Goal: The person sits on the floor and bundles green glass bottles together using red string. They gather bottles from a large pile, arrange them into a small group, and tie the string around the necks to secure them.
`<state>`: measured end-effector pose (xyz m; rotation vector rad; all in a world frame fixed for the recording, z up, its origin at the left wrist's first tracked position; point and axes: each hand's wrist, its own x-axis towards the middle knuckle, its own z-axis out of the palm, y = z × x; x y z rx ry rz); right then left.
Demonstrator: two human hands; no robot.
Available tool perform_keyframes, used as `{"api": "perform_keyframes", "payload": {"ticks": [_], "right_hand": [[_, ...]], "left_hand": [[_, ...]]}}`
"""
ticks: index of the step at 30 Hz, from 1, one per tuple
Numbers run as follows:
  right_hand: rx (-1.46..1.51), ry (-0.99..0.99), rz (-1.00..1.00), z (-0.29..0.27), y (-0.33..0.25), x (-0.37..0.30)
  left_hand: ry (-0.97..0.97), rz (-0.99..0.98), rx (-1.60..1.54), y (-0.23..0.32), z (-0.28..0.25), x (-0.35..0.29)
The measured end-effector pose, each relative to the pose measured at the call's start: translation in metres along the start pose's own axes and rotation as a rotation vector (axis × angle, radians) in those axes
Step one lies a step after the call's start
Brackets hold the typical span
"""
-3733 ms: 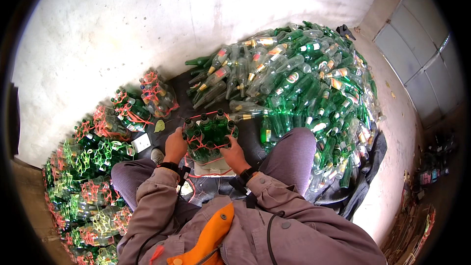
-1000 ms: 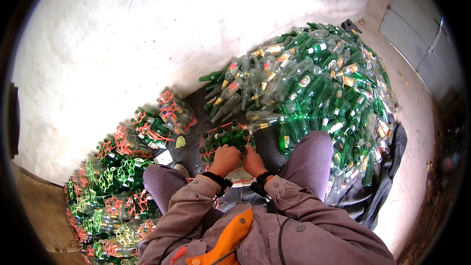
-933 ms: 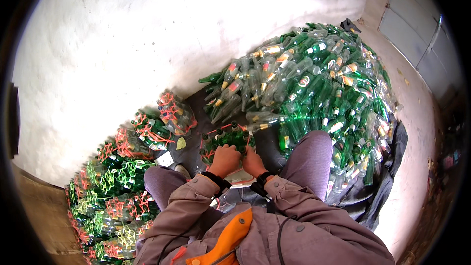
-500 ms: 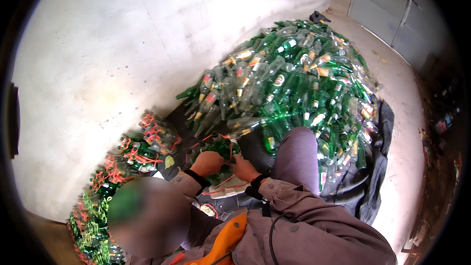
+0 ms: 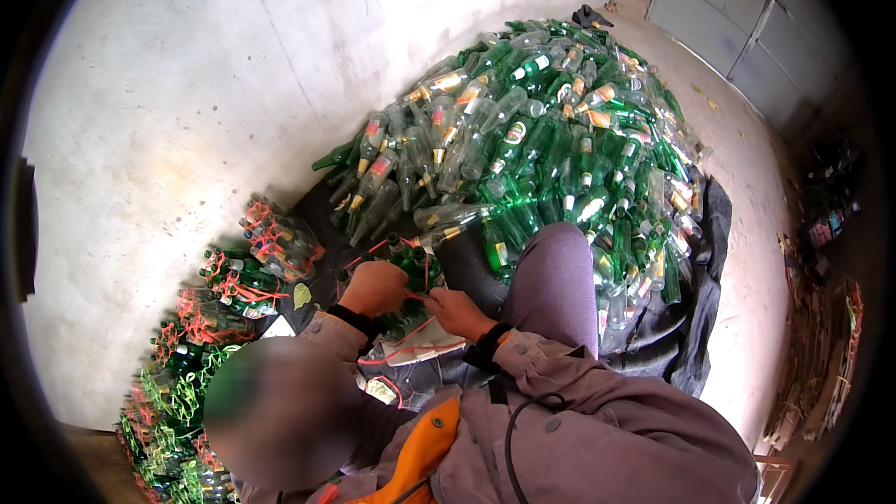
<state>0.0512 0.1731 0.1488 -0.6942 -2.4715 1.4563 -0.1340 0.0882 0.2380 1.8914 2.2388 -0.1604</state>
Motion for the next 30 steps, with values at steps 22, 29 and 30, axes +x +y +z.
{"api": "perform_keyframes", "payload": {"ticks": [22, 29, 30], "right_hand": [[0.104, -0.014, 0.030, 0.013, 0.007, 0.001], [0.168, -0.025, 0.011, 0.022, -0.003, 0.000], [0.173, -0.033, 0.022, 0.022, -0.004, 0.000]], "left_hand": [[0.114, 0.048, -0.195, -0.050, 0.010, 0.011], [0.149, -0.043, -0.222, -0.048, 0.001, 0.011], [0.155, -0.033, -0.229, -0.048, 0.001, 0.011]]}}
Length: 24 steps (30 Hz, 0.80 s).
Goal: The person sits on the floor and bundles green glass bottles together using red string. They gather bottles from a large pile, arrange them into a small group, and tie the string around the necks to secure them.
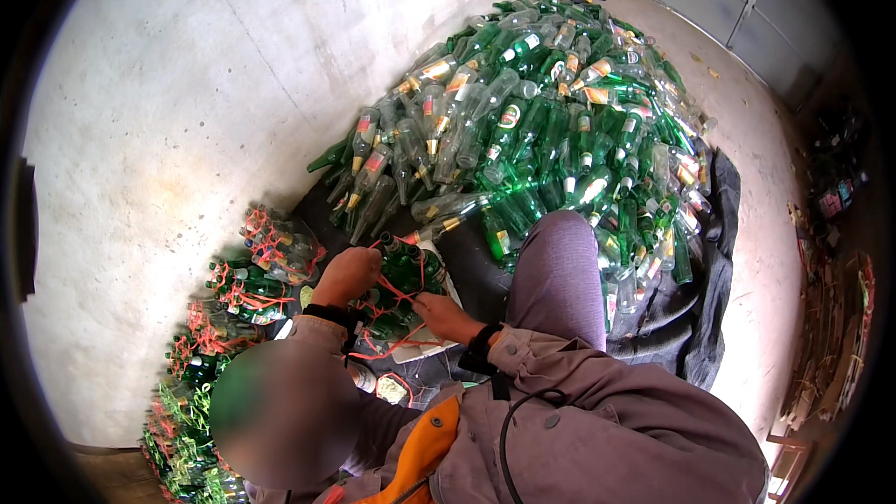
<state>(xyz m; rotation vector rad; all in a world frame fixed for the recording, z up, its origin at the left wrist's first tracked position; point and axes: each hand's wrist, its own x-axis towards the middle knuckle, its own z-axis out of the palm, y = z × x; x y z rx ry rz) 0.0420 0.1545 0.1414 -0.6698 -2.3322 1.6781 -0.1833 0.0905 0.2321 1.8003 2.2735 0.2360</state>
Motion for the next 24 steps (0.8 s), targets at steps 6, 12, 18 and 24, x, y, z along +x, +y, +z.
{"api": "perform_keyframes", "payload": {"ticks": [6, 12, 18, 24], "right_hand": [[0.055, -0.012, -0.010, 0.005, -0.003, -0.001], [0.042, -0.043, -0.001, 0.007, -0.001, 0.001], [0.049, -0.045, -0.011, 0.006, -0.006, 0.000], [0.049, -0.032, -0.046, 0.007, -0.006, 0.001]], "left_hand": [[0.057, 0.027, 0.016, 0.001, 0.003, 0.003], [0.113, 0.051, 0.023, 0.000, 0.010, 0.004], [0.128, 0.125, 0.083, -0.002, 0.006, 0.008], [0.187, 0.177, -0.010, -0.005, 0.010, 0.015]]}}
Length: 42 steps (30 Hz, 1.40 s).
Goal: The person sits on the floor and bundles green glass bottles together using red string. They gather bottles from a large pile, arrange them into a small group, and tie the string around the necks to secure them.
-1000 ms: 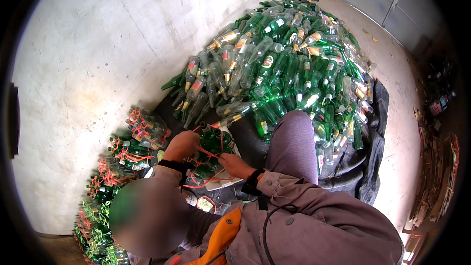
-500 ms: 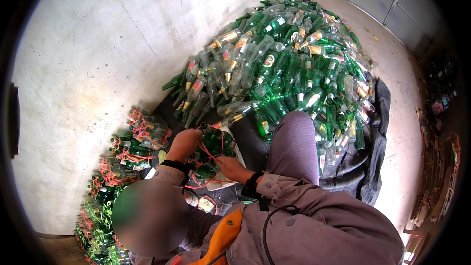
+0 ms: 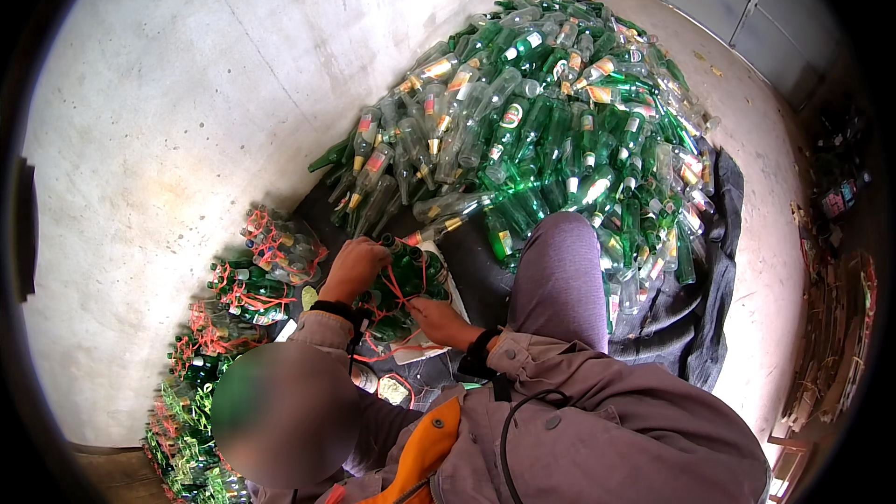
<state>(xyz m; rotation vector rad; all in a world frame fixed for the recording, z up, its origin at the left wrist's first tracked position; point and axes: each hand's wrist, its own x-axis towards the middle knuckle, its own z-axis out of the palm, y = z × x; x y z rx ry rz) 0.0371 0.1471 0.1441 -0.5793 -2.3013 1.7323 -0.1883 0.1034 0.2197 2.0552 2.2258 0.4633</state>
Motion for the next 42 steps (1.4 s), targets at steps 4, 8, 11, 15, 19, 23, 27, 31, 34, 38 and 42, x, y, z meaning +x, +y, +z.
{"api": "perform_keyframes", "payload": {"ticks": [4, 8, 11, 15, 19, 23, 27, 31, 34, 38, 42], "right_hand": [[-0.038, -0.013, -0.013, 0.000, 0.001, 0.002], [-0.039, -0.011, -0.033, 0.001, 0.008, 0.003], [-0.081, -0.062, -0.018, -0.003, 0.008, 0.004], [-0.157, -0.110, -0.019, -0.007, 0.008, 0.006], [-0.250, -0.205, -0.017, -0.011, 0.009, 0.005], [-0.295, -0.256, 0.003, -0.017, 0.004, 0.004], [-0.257, -0.262, -0.014, -0.023, 0.007, 0.006], [-0.058, -0.243, 0.012, -0.030, 0.004, 0.007], [0.073, -0.217, 0.119, -0.041, -0.025, 0.004], [0.234, -0.176, 0.183, -0.048, -0.042, 0.001], [0.508, -0.154, 0.248, -0.044, -0.044, 0.002]], "left_hand": [[-0.152, -0.160, -0.120, -0.007, 0.010, 0.003], [-0.192, -0.177, -0.115, -0.007, 0.012, 0.008], [-0.204, -0.200, -0.143, -0.010, 0.014, 0.008], [-0.182, -0.182, -0.150, -0.011, 0.016, 0.007], [-0.221, -0.179, -0.129, -0.011, 0.015, 0.009], [-0.238, -0.155, -0.128, -0.016, 0.014, 0.004], [-0.226, -0.216, -0.096, -0.007, 0.011, -0.001], [-0.121, -0.157, -0.027, 0.005, 0.002, -0.009], [0.013, -0.109, -0.032, 0.013, -0.008, -0.019], [-0.051, -0.189, -0.066, 0.035, -0.013, -0.035], [-0.186, -0.172, -0.118, 0.058, -0.003, -0.058]]}}
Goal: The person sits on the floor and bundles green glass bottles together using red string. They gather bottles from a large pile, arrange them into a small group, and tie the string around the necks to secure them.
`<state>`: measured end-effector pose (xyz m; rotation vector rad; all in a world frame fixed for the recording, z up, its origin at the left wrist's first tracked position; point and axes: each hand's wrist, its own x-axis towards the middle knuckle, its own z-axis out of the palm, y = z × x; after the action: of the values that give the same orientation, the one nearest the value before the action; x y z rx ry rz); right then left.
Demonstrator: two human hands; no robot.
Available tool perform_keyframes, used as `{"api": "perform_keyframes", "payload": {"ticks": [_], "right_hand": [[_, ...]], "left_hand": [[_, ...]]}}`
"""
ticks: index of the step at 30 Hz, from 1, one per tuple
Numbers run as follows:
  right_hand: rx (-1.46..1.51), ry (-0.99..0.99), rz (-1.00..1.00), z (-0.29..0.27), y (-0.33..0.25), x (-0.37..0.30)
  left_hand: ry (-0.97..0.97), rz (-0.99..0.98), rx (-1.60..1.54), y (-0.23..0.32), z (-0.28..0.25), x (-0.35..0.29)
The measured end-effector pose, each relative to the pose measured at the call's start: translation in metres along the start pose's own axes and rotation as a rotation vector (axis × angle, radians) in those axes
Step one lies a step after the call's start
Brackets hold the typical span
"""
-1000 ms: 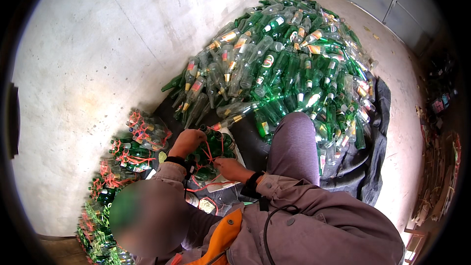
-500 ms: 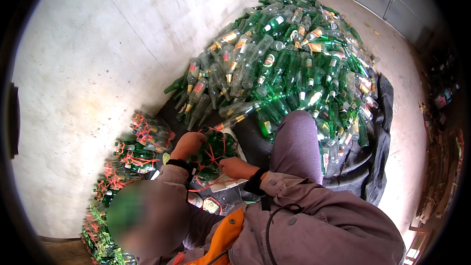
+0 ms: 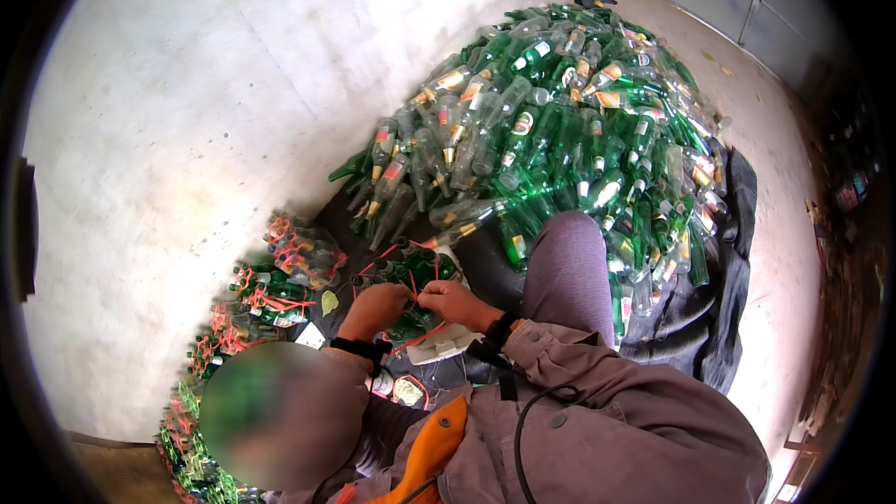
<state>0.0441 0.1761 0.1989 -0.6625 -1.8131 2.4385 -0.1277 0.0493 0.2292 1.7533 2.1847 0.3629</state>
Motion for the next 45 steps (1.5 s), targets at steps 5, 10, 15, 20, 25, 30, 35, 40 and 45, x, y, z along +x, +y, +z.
{"api": "perform_keyframes", "payload": {"ticks": [5, 10, 15, 20, 25, 30, 35, 40, 45], "right_hand": [[0.135, 0.111, -0.095, 0.004, 0.001, 0.001], [0.052, 0.148, -0.414, 0.013, 0.010, 0.008], [0.156, 0.097, -0.355, 0.015, -0.001, 0.001], [0.227, 0.069, -0.346, 0.016, -0.006, 0.002], [0.358, 0.090, -0.330, 0.015, 0.003, 0.012], [0.339, 0.205, -0.261, 0.015, 0.006, 0.012], [0.235, 0.220, -0.221, 0.013, 0.008, 0.010], [0.154, 0.230, -0.219, 0.010, 0.009, 0.010], [0.150, 0.222, -0.191, 0.011, 0.004, 0.006]], "left_hand": [[0.145, -0.088, 0.091, 0.014, 0.018, -0.013], [0.192, -0.107, 0.047, 0.013, 0.019, -0.015], [0.260, -0.040, 0.238, 0.026, 0.010, -0.007], [0.257, -0.101, 0.313, 0.010, 0.031, -0.004], [0.186, -0.113, 0.294, 0.010, 0.038, -0.001], [0.191, -0.132, 0.282, 0.005, 0.039, -0.002], [0.194, -0.145, 0.292, 0.007, 0.041, -0.002], [0.208, -0.131, 0.293, 0.007, 0.042, -0.002], [0.218, -0.130, 0.281, 0.007, 0.041, -0.002]]}}
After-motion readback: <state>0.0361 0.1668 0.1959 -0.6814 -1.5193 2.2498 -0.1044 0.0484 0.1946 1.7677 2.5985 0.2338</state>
